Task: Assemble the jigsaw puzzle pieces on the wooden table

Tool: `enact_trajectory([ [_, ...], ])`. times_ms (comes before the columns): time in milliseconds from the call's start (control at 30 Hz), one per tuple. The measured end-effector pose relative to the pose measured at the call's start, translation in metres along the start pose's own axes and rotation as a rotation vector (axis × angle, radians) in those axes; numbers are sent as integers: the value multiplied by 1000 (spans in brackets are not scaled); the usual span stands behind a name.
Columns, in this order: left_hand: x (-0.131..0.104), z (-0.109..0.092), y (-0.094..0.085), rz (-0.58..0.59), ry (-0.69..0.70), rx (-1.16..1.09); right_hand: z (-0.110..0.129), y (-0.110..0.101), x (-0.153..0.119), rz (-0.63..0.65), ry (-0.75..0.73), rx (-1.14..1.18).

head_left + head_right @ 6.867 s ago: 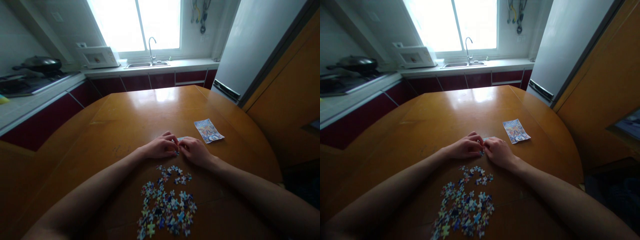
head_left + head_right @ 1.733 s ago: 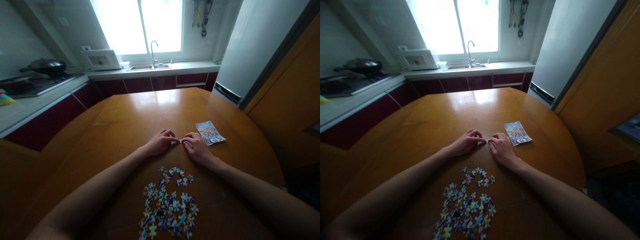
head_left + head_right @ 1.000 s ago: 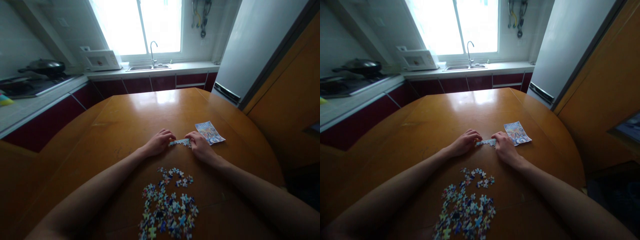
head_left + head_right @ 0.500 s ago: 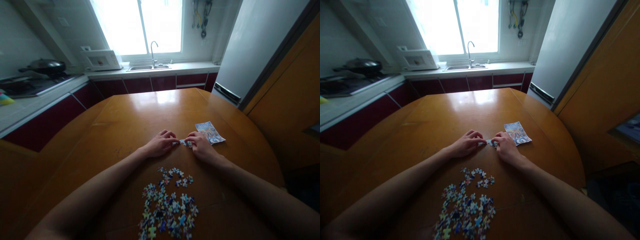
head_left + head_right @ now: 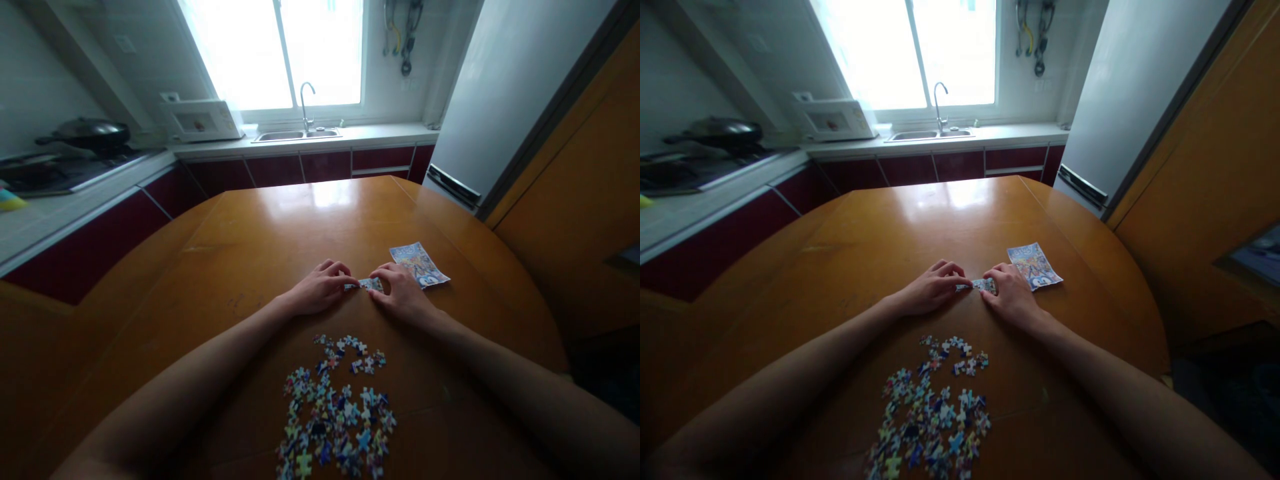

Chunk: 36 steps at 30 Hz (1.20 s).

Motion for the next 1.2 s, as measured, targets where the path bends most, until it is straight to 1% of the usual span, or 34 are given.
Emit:
enact_trajectory([
  [467, 1, -6, -2, 29, -4, 32, 1, -1, 1, 5, 9, 11],
  [767, 1, -4, -1, 27, -25, 18, -2, 0, 1, 1, 6, 13],
  [1200, 1, 3, -3, -40, -43, -69, -4, 1, 2, 6, 9, 14],
])
Point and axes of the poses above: each hand's wrist, its own x-axis towards the middle knuckle, its own y-axis out of the palm, z = x × y, the point moved 8 cm from there along x, towards the middle knuckle, and after that the axes turned 14 degrees about z, right-handed, at the moved point
